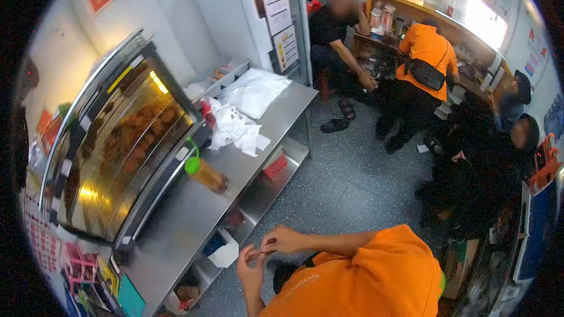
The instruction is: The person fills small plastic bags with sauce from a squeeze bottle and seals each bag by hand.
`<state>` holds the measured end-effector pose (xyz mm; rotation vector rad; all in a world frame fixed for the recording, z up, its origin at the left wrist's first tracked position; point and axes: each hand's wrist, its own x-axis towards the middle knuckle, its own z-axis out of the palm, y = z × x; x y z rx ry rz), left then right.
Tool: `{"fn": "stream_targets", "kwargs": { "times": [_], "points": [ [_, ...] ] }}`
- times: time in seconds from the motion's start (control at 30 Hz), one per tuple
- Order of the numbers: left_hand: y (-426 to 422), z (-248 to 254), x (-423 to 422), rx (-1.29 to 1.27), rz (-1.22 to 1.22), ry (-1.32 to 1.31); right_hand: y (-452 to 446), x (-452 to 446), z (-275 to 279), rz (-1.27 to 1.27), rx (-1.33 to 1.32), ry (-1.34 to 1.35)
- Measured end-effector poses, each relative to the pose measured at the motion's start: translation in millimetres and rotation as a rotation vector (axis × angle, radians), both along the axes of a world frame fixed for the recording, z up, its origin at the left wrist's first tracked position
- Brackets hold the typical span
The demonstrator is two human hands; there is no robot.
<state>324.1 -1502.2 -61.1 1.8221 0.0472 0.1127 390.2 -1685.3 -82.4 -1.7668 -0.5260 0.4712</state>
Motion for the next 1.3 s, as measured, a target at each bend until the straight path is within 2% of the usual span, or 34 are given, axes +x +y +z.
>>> {"fn": "stream_targets", "kwargs": {
  "times": [0.1, 0.13, 0.27, 0.33, 0.37, 0.4, 0.43, 0.53, 0.6, 0.73, 0.8, 0.83, 0.9, 1.0, 1.03, 1.1, 1.13, 1.23, 1.27, 1.3],
  "points": [
    [65, -11, -40, 0.200, 0.117, -0.062, 64, -21, 16, 0.157, 0.075, -0.021],
    [90, -12, -57, 0.201, 0.141, -0.070, 90, -29, 21, 0.234, 0.143, 0.027],
    [188, -8, -135, 0.227, 0.498, -0.121, 225, -67, 4, 0.522, 0.203, 0.069],
    [247, -10, -194, 0.215, 0.602, -0.154, 303, -101, 12, 0.763, 0.179, 0.058],
    [267, -3, -229, 0.243, 0.748, -0.118, 346, -116, -6, 0.892, 0.285, 0.136],
    [289, 12, -255, 0.330, 0.774, -0.088, 392, -142, -23, 0.942, 0.295, 0.050],
    [313, 25, -275, 0.408, 0.789, -0.065, 433, -167, -35, 1.072, 0.351, 0.154],
    [375, 41, -348, 0.477, 1.030, -0.013, 522, -237, -14, 1.298, 0.227, 0.166],
    [419, 47, -374, 0.428, 1.068, 0.047, 571, -259, -1, 1.277, 0.297, 0.280],
    [527, 52, -396, 0.514, 1.109, -0.016, 662, -277, -43, 1.323, 0.242, 0.318],
    [590, 55, -409, 0.515, 1.070, -0.020, 701, -277, -64, 1.278, 0.070, 0.248],
    [627, 61, -409, 0.520, 1.075, -0.014, 725, -273, -76, 1.285, 0.074, 0.251],
    [698, 73, -405, 0.756, 0.948, -0.036, 769, -261, -98, 1.175, -0.010, 0.256],
    [814, 67, -406, 0.839, 0.905, 0.038, 850, -255, -112, 1.091, -0.080, 0.174],
    [859, 72, -400, 0.862, 0.900, 0.029, 895, -245, -112, 1.088, -0.058, 0.166],
    [922, 76, -402, 0.886, 0.890, 0.142, 952, -258, -123, 1.171, -0.182, 0.071],
    [955, 79, -402, 0.881, 0.858, 0.161, 974, -264, -104, 1.152, -0.182, 0.104],
    [1063, 99, -377, 1.076, 0.843, 0.221, 1050, -245, -36, 1.078, -0.025, 0.070],
    [1094, 106, -365, 1.124, 0.874, 0.279, 1065, -236, -33, 1.075, -0.059, 0.052],
    [1132, 109, -355, 1.151, 0.840, 0.261, 1075, -231, -33, 1.009, -0.026, 0.174]
  ]
}}
